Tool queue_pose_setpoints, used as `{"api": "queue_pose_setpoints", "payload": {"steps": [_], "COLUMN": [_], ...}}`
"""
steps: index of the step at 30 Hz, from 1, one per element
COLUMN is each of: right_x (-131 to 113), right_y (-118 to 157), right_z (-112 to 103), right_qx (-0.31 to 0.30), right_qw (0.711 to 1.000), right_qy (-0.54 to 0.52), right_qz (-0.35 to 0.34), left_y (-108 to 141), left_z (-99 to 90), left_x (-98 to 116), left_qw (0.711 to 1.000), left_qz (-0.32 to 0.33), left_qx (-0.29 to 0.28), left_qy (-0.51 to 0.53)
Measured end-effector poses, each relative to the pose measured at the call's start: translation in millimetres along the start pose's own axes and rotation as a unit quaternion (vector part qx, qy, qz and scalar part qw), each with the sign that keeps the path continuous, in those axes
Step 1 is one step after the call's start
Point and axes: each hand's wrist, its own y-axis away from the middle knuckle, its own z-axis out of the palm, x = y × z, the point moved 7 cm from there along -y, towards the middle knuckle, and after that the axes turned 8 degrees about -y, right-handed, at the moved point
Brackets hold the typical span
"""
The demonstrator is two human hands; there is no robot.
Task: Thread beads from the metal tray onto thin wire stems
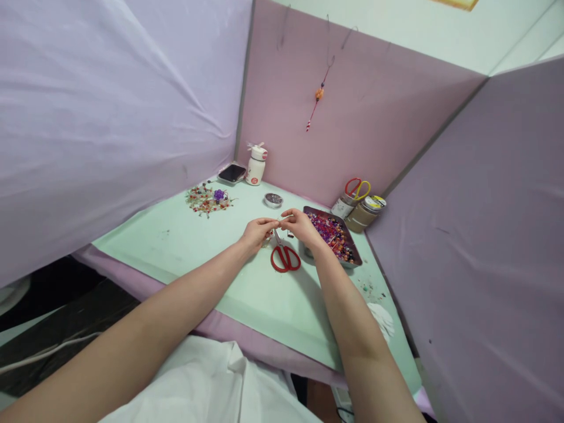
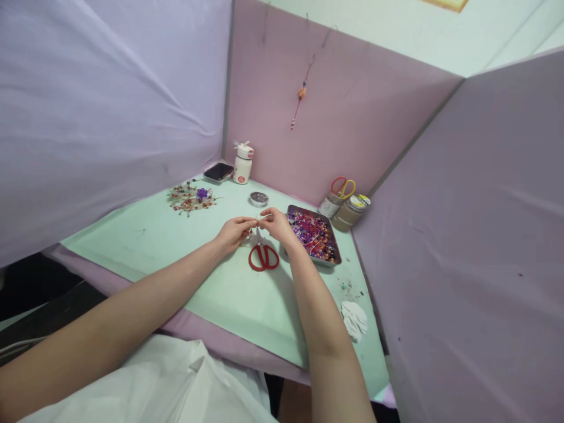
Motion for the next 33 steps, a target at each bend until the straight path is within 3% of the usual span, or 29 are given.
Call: {"api": "queue_pose_setpoints", "payload": {"steps": [10, 19, 23, 29, 33], "right_x": [3.5, -10.2, -11.8, -7.3, -8.9], "right_y": [2.2, 8.6, 7.7, 2.2, 2.9], "right_z": [2.8, 1.0, -3.0, -3.7, -2.0], "right_qx": [-0.033, -0.055, -0.039, 0.033, 0.037], "right_qw": [0.999, 0.998, 0.999, 0.999, 0.998], "right_qy": [-0.008, 0.025, -0.003, -0.031, -0.039], "right_qz": [0.022, 0.009, 0.012, -0.010, -0.019], "left_y": [0.1, -1.0, 3.1, 7.8, 5.3], "left_z": [3.4, 5.4, 6.9, 11.4, 13.4], "left_x": [0.3, -1.4, 2.1, 5.5, 5.3], "left_qw": [0.999, 0.997, 0.998, 0.999, 0.997], "left_qz": [-0.004, -0.015, -0.012, -0.006, 0.004], "left_qx": [-0.015, -0.019, -0.015, -0.031, -0.048], "left_qy": [0.043, 0.071, 0.051, 0.028, 0.056]}}
